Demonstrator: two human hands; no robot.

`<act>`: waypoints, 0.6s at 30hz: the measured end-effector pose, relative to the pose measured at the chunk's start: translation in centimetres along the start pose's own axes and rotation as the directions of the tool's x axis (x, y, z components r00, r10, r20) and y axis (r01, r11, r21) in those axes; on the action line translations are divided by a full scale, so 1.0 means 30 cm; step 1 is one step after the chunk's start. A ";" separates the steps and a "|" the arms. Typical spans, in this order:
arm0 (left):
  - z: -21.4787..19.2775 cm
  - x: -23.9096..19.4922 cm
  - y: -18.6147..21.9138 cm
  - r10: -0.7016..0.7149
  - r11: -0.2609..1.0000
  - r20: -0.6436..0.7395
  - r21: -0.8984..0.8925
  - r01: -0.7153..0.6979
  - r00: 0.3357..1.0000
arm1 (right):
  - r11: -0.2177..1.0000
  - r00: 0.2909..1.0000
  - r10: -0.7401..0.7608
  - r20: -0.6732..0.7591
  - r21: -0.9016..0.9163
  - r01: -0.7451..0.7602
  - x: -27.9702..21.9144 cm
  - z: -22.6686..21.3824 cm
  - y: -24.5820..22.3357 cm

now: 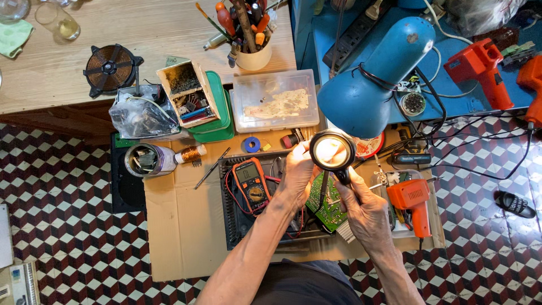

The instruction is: The person works on a green circuit board, using a multimeter to test components and a heat gun to apply heat to solder joints. They also use a magnifying lamp to inspect the board and handle small electronic components with pliers.

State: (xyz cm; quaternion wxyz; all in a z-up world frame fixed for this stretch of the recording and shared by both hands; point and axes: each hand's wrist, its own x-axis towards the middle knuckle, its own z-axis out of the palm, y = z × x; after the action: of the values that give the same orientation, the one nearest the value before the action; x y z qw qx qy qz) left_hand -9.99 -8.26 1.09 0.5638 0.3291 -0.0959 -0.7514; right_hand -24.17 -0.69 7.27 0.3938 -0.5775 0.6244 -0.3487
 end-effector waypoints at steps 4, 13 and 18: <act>0.006 -0.005 0.006 0.001 1.000 -0.001 0.030 -0.001 1.000 | 1.000 1.000 -0.010 -0.012 0.009 0.010 -0.007 -0.001 0.002; 0.018 -0.034 0.028 0.014 0.998 0.026 0.067 -0.016 1.000 | 0.999 0.999 -0.046 -0.008 -0.018 0.046 -0.023 -0.003 0.014; 0.023 -0.042 0.041 -0.014 0.997 0.007 0.079 0.013 1.000 | 1.000 1.000 -0.017 -0.012 -0.007 0.017 -0.027 0.000 0.023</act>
State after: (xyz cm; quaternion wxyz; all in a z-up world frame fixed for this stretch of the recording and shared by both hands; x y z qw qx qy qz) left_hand -9.24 -7.68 2.74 0.5448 0.3489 -0.1256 -0.7521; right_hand -24.45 0.19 6.73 0.3849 -0.5821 0.6231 -0.3532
